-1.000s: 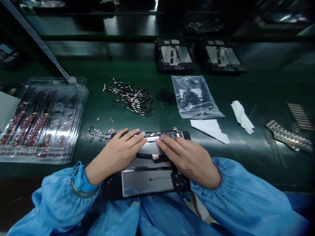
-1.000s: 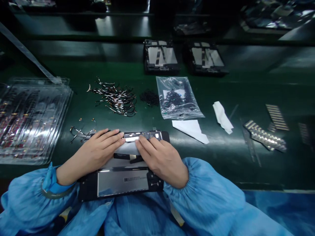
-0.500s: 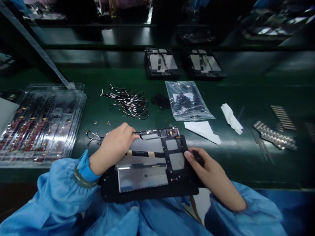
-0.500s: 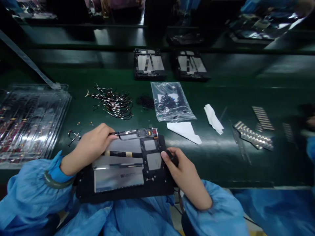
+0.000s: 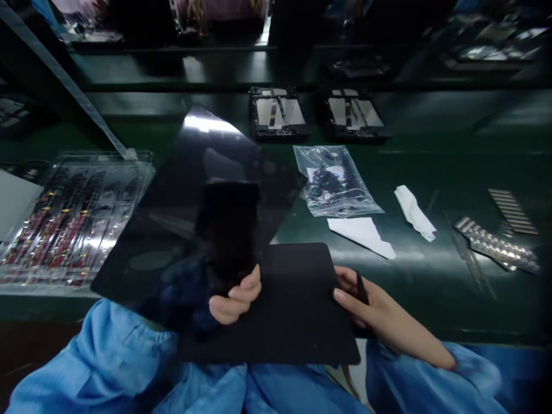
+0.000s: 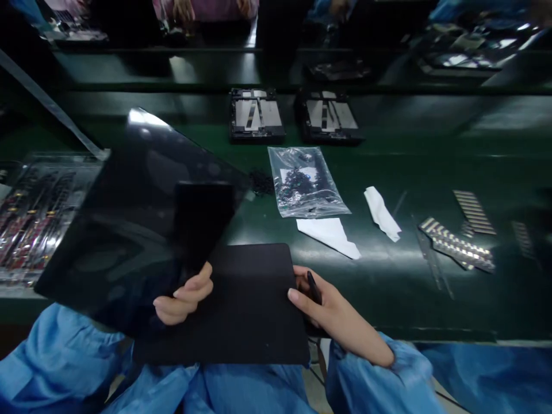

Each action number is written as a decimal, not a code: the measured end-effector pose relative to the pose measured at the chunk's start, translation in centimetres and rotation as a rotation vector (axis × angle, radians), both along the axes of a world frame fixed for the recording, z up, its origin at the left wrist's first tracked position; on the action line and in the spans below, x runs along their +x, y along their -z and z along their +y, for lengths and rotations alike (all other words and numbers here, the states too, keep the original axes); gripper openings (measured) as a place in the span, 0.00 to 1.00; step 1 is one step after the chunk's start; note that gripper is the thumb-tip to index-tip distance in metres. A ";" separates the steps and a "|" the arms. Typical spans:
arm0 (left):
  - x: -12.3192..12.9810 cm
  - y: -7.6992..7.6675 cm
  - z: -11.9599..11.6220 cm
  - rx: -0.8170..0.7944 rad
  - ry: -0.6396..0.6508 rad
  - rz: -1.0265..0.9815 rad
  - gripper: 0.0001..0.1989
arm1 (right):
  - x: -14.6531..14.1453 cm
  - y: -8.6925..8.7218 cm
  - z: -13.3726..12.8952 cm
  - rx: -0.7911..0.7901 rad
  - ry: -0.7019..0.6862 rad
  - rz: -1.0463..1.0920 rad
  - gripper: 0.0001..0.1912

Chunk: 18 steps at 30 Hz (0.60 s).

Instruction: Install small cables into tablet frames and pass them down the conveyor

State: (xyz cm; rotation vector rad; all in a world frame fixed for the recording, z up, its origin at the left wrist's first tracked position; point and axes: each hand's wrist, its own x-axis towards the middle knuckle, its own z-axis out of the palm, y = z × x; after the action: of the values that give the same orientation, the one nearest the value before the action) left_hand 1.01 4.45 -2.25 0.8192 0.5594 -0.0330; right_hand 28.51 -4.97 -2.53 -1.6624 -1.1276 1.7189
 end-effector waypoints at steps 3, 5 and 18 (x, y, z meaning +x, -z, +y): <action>0.4 0.6 -0.7 -0.316 0.090 -0.136 0.16 | 0.4 0.2 0.1 -0.023 -0.046 -0.001 0.33; 0.5 0.9 -0.8 -0.488 0.075 -0.226 0.14 | 0.7 0.4 0.0 -0.052 -0.062 -0.031 0.35; 0.5 1.1 -0.3 -0.590 0.035 -0.486 0.12 | 1.0 -0.5 -0.1 -0.083 -0.145 -0.109 0.37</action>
State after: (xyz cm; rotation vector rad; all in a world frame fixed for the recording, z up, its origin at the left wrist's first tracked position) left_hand 1.50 4.16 -3.31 0.2404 0.0588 -0.0279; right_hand 29.50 -5.09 -2.01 -1.7822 -1.2703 1.8054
